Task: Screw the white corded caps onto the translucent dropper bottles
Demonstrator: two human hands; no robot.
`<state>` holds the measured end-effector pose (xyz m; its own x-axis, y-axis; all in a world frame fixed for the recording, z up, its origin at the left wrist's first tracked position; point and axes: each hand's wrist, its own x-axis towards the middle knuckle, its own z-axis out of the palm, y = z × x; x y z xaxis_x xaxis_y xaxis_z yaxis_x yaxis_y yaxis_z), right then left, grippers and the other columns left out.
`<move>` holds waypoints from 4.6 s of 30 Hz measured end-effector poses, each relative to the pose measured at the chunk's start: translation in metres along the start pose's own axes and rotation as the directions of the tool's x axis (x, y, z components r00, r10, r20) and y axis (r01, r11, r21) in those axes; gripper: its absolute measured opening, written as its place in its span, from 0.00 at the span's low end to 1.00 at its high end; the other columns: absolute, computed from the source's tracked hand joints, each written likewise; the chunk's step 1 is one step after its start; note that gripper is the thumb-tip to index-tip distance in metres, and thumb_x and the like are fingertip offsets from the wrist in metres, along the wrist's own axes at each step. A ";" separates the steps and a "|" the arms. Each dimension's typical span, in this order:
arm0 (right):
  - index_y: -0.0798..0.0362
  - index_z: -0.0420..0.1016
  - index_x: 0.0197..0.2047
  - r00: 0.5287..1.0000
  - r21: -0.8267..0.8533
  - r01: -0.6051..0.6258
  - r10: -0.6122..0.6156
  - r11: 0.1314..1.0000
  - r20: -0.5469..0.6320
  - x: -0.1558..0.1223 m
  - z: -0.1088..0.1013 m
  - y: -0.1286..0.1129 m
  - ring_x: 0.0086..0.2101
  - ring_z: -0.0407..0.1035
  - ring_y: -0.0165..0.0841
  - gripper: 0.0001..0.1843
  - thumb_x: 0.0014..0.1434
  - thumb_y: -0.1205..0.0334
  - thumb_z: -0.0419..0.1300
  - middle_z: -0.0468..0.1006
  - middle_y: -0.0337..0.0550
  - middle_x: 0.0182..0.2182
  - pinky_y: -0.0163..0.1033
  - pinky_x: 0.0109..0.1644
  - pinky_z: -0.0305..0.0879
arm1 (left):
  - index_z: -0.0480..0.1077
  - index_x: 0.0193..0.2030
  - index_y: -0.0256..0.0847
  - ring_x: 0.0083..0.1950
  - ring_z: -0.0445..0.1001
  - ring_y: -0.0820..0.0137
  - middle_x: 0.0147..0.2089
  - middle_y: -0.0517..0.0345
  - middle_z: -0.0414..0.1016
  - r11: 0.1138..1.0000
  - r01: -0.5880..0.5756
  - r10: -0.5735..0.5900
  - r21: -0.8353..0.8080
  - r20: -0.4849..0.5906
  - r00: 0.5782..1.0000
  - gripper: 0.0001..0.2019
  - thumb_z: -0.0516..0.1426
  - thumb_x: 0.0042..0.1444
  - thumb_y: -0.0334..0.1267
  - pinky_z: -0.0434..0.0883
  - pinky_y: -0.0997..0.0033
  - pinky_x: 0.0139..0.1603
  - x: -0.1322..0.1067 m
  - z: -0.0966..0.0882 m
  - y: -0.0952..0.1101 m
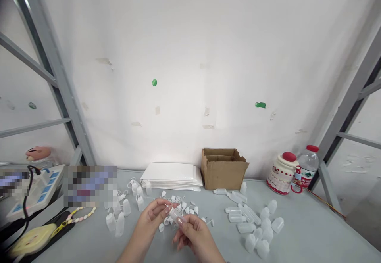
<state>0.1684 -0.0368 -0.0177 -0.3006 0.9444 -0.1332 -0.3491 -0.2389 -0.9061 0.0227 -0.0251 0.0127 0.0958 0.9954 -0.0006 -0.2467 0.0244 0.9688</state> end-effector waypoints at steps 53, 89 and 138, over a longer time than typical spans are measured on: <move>0.50 0.75 0.34 0.733 -0.749 0.343 -0.660 0.566 -0.163 -0.012 0.003 0.009 0.25 0.67 0.33 0.19 0.50 0.43 0.57 0.76 0.41 0.24 0.33 0.31 0.66 | 0.73 0.34 0.39 0.40 0.73 0.64 0.37 0.52 0.78 0.995 -0.040 0.032 0.093 0.080 0.996 0.14 0.62 0.41 0.44 0.68 0.69 0.40 0.007 -0.012 -0.011; 0.49 0.76 0.35 0.710 -0.774 0.376 -0.695 0.510 -0.112 -0.011 0.003 0.017 0.24 0.67 0.33 0.19 0.51 0.43 0.56 0.77 0.42 0.25 0.34 0.30 0.66 | 0.73 0.28 0.40 0.39 0.74 0.62 0.35 0.51 0.80 0.991 0.038 -0.040 0.129 0.018 0.999 0.15 0.64 0.35 0.48 0.69 0.67 0.38 0.012 -0.014 -0.013; 0.51 0.75 0.35 0.710 -0.771 0.419 -0.702 0.479 -0.050 -0.011 0.001 0.019 0.23 0.66 0.31 0.15 0.53 0.49 0.57 0.76 0.40 0.23 0.31 0.29 0.64 | 0.72 0.29 0.40 0.37 0.73 0.66 0.31 0.56 0.78 0.999 0.050 -0.050 0.011 0.004 0.999 0.13 0.63 0.38 0.46 0.67 0.70 0.39 -0.004 0.000 0.002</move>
<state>0.1639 -0.0521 -0.0332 0.0760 0.8500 0.5213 0.3912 0.4555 -0.7997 0.0214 -0.0285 0.0145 0.1123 0.9925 -0.0482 -0.2306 0.0732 0.9703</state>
